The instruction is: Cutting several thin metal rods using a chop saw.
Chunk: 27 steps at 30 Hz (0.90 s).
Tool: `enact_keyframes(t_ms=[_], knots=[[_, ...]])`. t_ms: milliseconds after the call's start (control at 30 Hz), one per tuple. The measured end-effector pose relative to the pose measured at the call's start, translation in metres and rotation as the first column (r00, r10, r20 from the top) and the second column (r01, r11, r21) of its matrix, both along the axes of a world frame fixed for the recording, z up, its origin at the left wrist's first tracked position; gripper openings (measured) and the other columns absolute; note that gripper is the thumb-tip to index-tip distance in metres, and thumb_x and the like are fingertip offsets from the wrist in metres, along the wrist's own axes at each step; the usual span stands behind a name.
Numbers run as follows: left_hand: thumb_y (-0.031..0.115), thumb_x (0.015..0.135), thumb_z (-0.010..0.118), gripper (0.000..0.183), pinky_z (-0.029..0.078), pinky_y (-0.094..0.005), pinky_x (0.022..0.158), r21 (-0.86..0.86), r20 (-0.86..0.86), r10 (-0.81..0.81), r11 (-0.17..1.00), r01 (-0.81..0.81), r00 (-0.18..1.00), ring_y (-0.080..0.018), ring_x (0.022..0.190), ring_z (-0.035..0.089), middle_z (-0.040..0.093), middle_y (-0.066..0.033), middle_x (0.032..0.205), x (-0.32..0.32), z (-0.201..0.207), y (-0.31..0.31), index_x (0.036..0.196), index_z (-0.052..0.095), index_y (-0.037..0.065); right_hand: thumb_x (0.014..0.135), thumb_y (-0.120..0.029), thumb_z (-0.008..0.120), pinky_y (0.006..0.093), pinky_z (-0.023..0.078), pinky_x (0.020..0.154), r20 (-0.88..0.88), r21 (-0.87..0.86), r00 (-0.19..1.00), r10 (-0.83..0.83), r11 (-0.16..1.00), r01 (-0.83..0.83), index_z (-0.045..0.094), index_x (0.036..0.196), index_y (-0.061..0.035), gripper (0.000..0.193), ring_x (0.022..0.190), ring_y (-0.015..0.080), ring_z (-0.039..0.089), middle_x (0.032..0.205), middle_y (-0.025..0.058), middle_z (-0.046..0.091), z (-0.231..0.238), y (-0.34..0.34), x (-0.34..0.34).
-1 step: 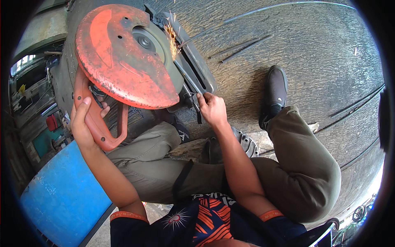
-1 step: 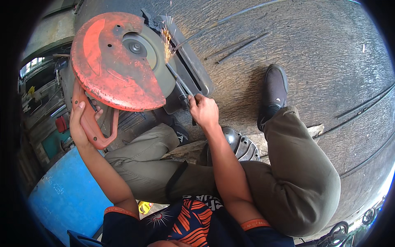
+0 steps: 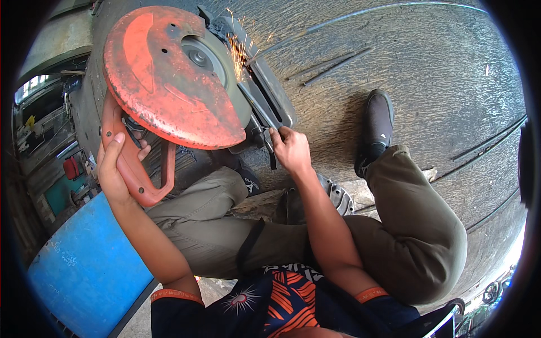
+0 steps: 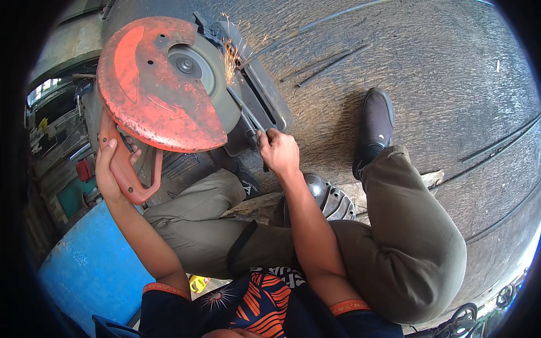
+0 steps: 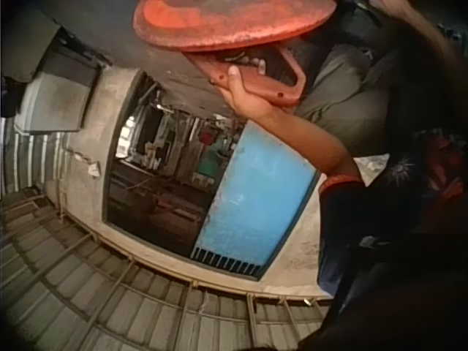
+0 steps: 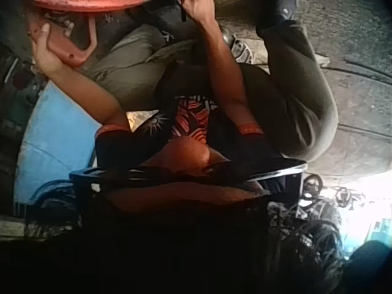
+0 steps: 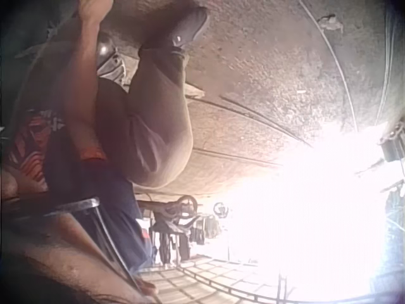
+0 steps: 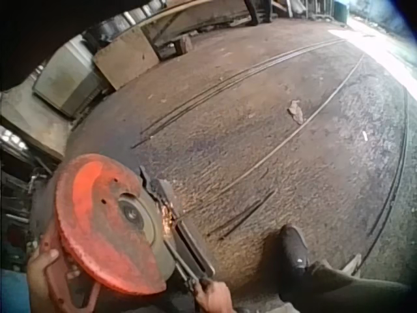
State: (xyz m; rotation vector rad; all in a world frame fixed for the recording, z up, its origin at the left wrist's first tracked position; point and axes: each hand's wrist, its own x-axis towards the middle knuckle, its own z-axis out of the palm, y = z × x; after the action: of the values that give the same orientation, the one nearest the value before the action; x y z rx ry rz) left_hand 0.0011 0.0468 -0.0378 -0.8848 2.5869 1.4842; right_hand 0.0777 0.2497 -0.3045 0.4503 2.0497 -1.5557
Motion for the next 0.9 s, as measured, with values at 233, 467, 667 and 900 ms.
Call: enact_keyframes(t_ms=[233,467,667,900], knots=[[0.026,0.087,0.051,0.068,0.05,-0.0297,0.074,-0.028,0.019,0.036,0.999,-0.036,0.999,-0.0164,0.105,0.055,0.047,-0.0096,0.142,0.0,0.0,0.006,0.147,0.034,0.0,0.094,-0.042,0.051,0.0501,0.048,0.07,0.089,-0.041,0.995,0.051,0.998,-0.048,0.064,0.076,0.0003,0.048,0.074,0.0454,0.062,0.069,0.0264,0.061,0.007,0.003,-0.002],[0.025,0.088,0.051,0.066,0.051,-0.0296,0.074,-0.038,0.0,-0.052,0.998,0.052,0.999,-0.018,0.104,0.056,0.047,-0.0122,0.141,-0.005,0.002,0.014,0.147,0.035,-0.001,0.096,-0.043,0.047,0.0509,0.046,0.073,0.177,-0.172,0.978,0.112,0.982,-0.081,0.063,0.08,0.0027,0.051,0.081,0.0477,0.06,0.075,0.0288,0.061,0.001,0.005,-0.007],[0.027,0.089,0.055,0.062,0.053,-0.0298,0.073,-0.039,0.0,0.02,0.999,-0.02,1.0,-0.017,0.097,0.058,0.056,-0.0121,0.122,0.0,0.0,0.004,0.142,0.039,-0.002,0.098,-0.042,0.044,0.0507,0.043,0.076,0.155,-0.244,0.987,0.044,0.97,-0.004,0.058,0.085,0.0046,0.051,0.084,0.0475,0.058,0.078,0.0293,0.06,-0.011,-0.001,-0.001],[0.02,0.091,0.057,0.045,0.055,-0.0313,0.065,-0.007,-0.009,0.06,0.998,-0.06,0.998,-0.019,0.075,0.06,0.058,-0.0119,0.09,0.003,0.002,-0.003,0.129,0.05,-0.003,0.099,-0.04,0.042,0.0464,0.044,0.076,0.219,-0.373,0.975,0.038,0.927,0.047,0.057,0.086,0.0058,0.05,0.079,0.0444,0.057,0.075,0.0266,0.058,-0.021,0.004,-0.003]])
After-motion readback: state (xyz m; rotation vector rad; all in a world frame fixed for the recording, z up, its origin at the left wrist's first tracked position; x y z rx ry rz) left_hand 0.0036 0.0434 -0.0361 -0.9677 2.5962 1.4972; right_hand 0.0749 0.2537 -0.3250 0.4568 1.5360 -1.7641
